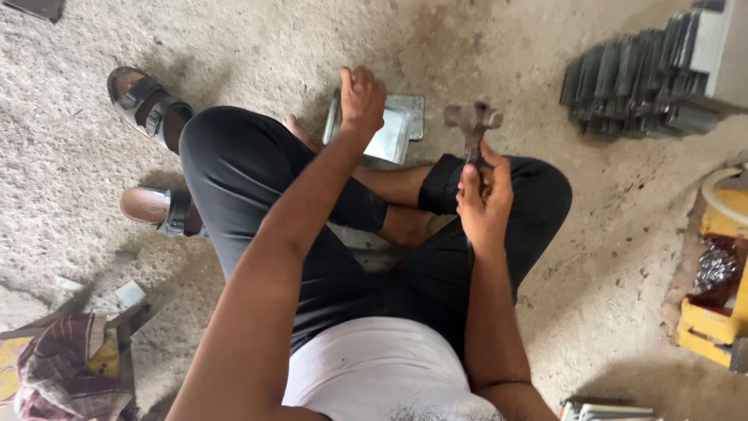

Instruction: The person sits on the floor and repeatedly strikes a small rectangular metal piece with a hammer. They hold the metal piece on a larger metal block with their left hand and use the hammer in their right hand to flatten or shape it.

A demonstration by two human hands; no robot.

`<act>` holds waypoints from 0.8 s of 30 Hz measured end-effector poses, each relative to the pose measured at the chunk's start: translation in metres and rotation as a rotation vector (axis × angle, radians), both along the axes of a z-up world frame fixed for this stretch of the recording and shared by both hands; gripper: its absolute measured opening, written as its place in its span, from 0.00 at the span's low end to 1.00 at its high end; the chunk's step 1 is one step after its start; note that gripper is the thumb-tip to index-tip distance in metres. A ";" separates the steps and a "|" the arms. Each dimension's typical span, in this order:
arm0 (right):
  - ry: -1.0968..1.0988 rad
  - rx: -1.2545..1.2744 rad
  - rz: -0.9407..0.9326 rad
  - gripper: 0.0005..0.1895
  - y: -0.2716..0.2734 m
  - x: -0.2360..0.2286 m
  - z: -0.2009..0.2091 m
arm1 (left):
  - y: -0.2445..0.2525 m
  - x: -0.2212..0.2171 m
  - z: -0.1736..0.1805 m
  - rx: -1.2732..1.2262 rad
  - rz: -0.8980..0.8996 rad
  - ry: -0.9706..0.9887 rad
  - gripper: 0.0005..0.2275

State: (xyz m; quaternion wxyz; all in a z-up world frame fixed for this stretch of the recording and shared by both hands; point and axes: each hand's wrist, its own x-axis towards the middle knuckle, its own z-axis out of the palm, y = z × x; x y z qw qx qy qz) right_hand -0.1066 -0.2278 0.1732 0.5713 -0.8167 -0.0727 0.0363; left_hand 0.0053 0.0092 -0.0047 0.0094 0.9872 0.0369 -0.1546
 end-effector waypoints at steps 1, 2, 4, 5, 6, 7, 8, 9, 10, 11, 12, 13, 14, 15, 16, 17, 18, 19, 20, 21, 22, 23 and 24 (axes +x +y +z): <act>-0.038 0.000 0.004 0.22 -0.001 -0.002 -0.002 | -0.001 -0.002 -0.005 -0.052 -0.072 -0.112 0.20; -0.084 0.001 0.001 0.22 -0.001 -0.003 -0.004 | -0.001 -0.004 -0.011 -0.107 -0.142 -0.223 0.22; -0.192 0.012 -0.001 0.21 0.004 0.009 -0.011 | 0.004 0.000 -0.023 -0.227 -0.193 -0.317 0.27; -0.341 -0.082 0.009 0.20 0.012 0.017 -0.017 | 0.010 0.004 -0.028 -0.289 -0.174 -0.300 0.28; -0.483 -0.182 0.023 0.18 0.018 0.024 -0.023 | 0.012 0.005 -0.034 -0.358 -0.154 -0.279 0.29; -0.622 -0.282 0.042 0.16 0.023 0.032 -0.029 | 0.012 0.006 -0.040 -0.366 -0.145 -0.250 0.29; -0.565 -0.356 0.087 0.16 0.027 0.039 -0.035 | 0.010 0.004 -0.045 -0.377 -0.132 -0.218 0.28; -0.507 -0.427 0.134 0.15 0.031 0.044 -0.039 | 0.007 0.000 -0.049 -0.389 -0.120 -0.185 0.27; -0.452 -0.497 0.185 0.15 0.033 0.049 -0.042 | 0.003 -0.004 -0.051 -0.392 -0.118 -0.185 0.26; -0.437 -0.503 0.234 0.15 0.034 0.051 -0.043 | -0.001 -0.008 -0.050 -0.395 -0.116 -0.184 0.25; -0.438 -0.506 0.281 0.16 0.038 0.059 -0.042 | -0.001 -0.004 -0.046 -0.392 -0.114 -0.198 0.24; -0.439 -0.508 0.329 0.16 0.041 0.065 -0.039 | 0.002 0.002 -0.041 -0.388 -0.112 -0.193 0.24; -0.426 -0.488 0.301 0.16 0.046 0.075 -0.036 | 0.007 0.011 -0.035 -0.379 -0.102 -0.195 0.23; -0.412 -0.467 0.274 0.16 0.051 0.084 -0.034 | 0.012 0.018 -0.031 -0.370 -0.093 -0.197 0.23; -0.352 -0.466 0.244 0.16 0.044 0.071 -0.034 | 0.007 0.008 -0.035 -0.379 -0.093 -0.203 0.24; -0.368 -0.447 0.242 0.16 0.036 0.059 -0.036 | 0.001 -0.004 -0.040 -0.387 -0.093 -0.210 0.25; -0.404 -0.419 0.231 0.15 0.032 0.055 -0.037 | 0.001 -0.004 -0.042 -0.382 -0.100 -0.237 0.26; -0.441 -0.390 0.221 0.15 0.028 0.052 -0.039 | -0.001 -0.005 -0.044 -0.392 -0.095 -0.201 0.26; -0.465 -0.396 0.214 0.15 0.029 0.054 -0.042 | 0.000 -0.002 -0.045 -0.391 -0.092 -0.179 0.26; -0.489 -0.402 0.207 0.16 0.030 0.058 -0.047 | 0.001 0.001 -0.046 -0.391 -0.088 -0.157 0.27; -0.509 -0.407 0.199 0.16 0.030 0.059 -0.053 | 0.002 0.001 -0.048 -0.391 -0.085 -0.168 0.26; -0.466 -0.433 0.233 0.16 0.032 0.062 -0.059 | 0.002 0.000 -0.050 -0.390 -0.082 -0.180 0.25; -0.426 -0.464 0.271 0.15 0.028 0.066 -0.063 | -0.002 0.001 -0.051 -0.395 -0.075 -0.196 0.24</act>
